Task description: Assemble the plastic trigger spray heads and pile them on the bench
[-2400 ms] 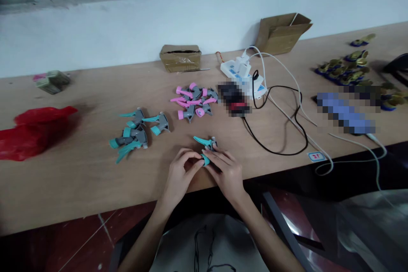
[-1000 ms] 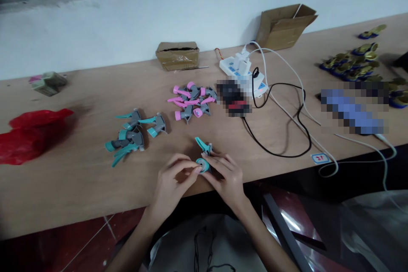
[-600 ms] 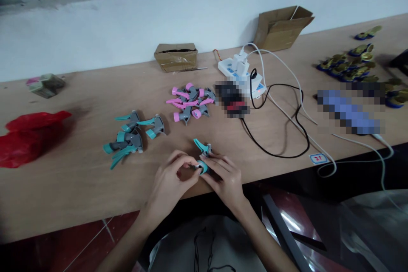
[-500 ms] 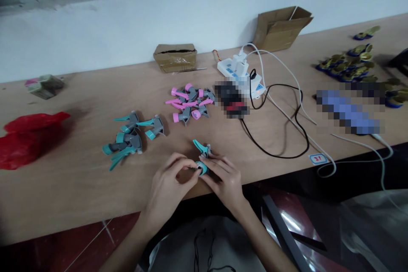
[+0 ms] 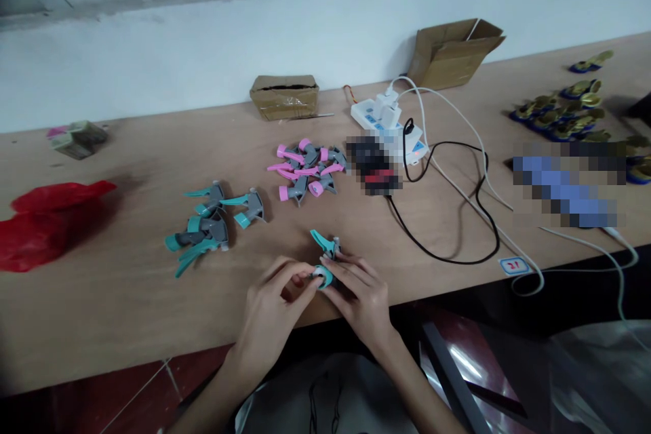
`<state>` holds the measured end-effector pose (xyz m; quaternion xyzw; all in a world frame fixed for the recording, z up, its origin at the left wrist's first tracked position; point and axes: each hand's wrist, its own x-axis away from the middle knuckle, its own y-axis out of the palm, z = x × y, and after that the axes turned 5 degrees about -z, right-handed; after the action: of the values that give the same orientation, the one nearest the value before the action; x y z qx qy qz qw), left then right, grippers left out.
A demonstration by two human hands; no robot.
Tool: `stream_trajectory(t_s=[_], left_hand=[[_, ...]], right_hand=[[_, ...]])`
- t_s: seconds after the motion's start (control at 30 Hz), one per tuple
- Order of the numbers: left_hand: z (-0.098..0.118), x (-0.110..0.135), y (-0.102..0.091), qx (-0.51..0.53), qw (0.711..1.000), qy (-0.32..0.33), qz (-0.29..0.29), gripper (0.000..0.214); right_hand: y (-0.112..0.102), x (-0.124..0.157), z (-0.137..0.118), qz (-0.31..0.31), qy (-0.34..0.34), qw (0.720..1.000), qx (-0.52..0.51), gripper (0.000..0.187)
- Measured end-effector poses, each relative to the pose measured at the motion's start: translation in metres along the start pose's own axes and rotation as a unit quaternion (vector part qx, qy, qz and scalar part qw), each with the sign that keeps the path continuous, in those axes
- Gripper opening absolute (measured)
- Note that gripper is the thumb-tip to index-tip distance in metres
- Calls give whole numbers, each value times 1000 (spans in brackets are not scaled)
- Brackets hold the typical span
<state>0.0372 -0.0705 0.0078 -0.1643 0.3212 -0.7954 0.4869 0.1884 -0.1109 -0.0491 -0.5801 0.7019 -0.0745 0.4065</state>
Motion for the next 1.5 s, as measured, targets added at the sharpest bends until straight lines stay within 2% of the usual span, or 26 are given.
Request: stream_trajectory(t_s=[0.13,0.53,0.7,0.8,0.93,1.1,1.17,1.3,1.5], left_hand=[[2,1,1,-8,1000,9,24,2],[5,-6,-6,-22,999,5,-47,10],[4,-5,-10,-91,995,-1,-51,13],[4,-3,-9,-108,993,16,-45,12],[6,-4,-6,-78,994,58,-47,11],[3,-10,-8,-21,991,87,-97,12],[-1,-11,-9,-18,992,81,-93,8],[-10,-4,-7,-34,996,59,-52,7],[-12,6,-7,-22,999,-5,-46,15]], right_hand=[[0,0,0,-1,2,1000,0,39],[0,0,-1,-5,-9,1000,10,41],[2,1,-2,-9,-22,999,30,39],[2,1,-2,-5,-15,999,29,39],[1,1,-1,1,-7,1000,14,38],[-1,1,-2,4,8,1000,-1,37],[-1,0,-2,5,7,1000,-1,37],[1,1,-3,5,-7,1000,15,39],[5,-2,-4,-9,-30,998,55,37]])
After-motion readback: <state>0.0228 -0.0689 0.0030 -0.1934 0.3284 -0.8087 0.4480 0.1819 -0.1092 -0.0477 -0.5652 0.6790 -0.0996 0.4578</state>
